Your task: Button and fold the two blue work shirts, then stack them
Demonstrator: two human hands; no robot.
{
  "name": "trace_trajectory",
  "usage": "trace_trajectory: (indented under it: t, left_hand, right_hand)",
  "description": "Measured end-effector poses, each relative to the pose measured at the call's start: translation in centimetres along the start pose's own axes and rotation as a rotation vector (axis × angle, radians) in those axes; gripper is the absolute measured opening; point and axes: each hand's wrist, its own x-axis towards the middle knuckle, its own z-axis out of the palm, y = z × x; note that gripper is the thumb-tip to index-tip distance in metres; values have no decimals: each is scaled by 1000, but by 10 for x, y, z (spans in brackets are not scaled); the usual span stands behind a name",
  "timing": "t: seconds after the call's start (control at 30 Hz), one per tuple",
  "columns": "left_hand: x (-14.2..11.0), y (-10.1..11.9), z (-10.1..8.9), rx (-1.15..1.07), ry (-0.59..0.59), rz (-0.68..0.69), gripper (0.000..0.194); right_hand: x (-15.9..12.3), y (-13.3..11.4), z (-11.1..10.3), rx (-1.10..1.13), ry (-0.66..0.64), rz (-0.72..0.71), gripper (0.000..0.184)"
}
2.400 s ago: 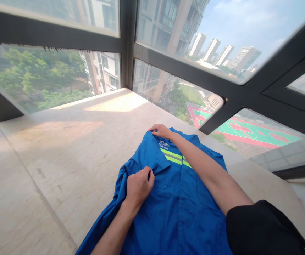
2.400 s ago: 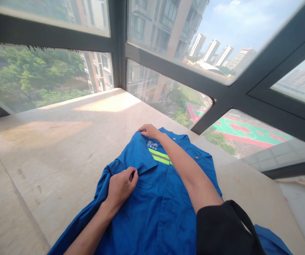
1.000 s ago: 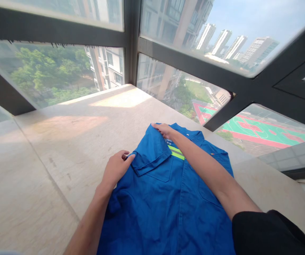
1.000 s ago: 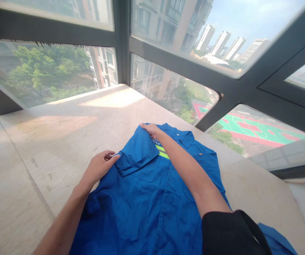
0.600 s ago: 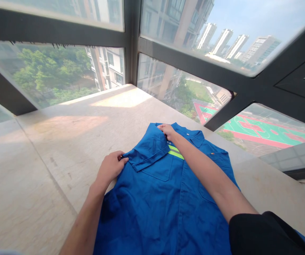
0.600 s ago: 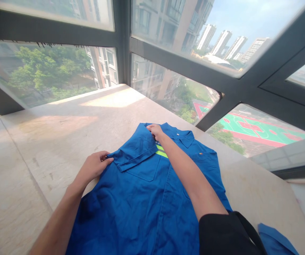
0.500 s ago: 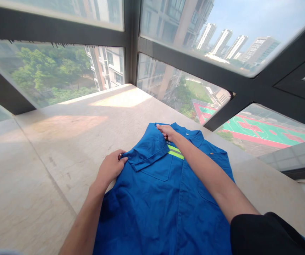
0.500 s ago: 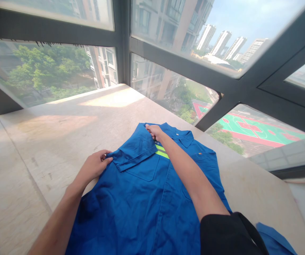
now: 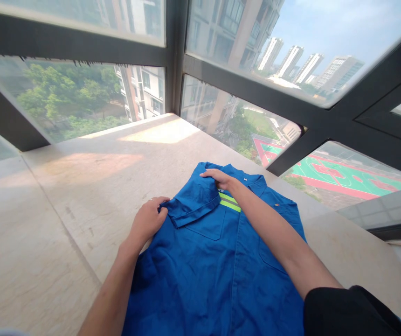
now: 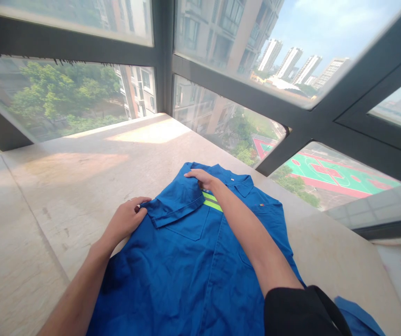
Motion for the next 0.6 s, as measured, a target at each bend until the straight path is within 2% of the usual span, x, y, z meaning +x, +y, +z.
trace_trajectory:
  t: [0.07, 0.17, 0.27, 0.33, 0.4, 0.43, 0.5, 0.6]
  left_hand:
    - [0, 0, 1, -10, 36, 19, 46]
    - [-3, 9, 1, -24, 118, 156, 51]
    - [-11, 30, 8, -4, 113, 367, 57]
    - [-16, 43, 19, 66, 109, 435, 71]
    - [-19, 48, 31, 151, 147, 413, 82]
    - [-19, 48, 36, 177, 176, 377, 81]
    - [-18, 43, 41, 173, 223, 282, 69]
    - [-13, 35, 34, 38, 263, 105, 45]
  right_hand:
    - [-8, -2, 1, 34, -75, 15, 30]
    - [-23, -3, 5, 110, -312, 86, 22]
    - [-40, -3, 13, 207, -509, 101, 41]
    - [-51, -3, 22, 275, -588, 49, 45]
    - [-63, -3, 34, 319, -627, -17, 42]
    - [-69, -3, 40, 331, -628, -49, 41]
    - [-79, -3, 52, 334, -594, -106, 39]
    - [-86, 1, 62, 305, -532, -161, 37]
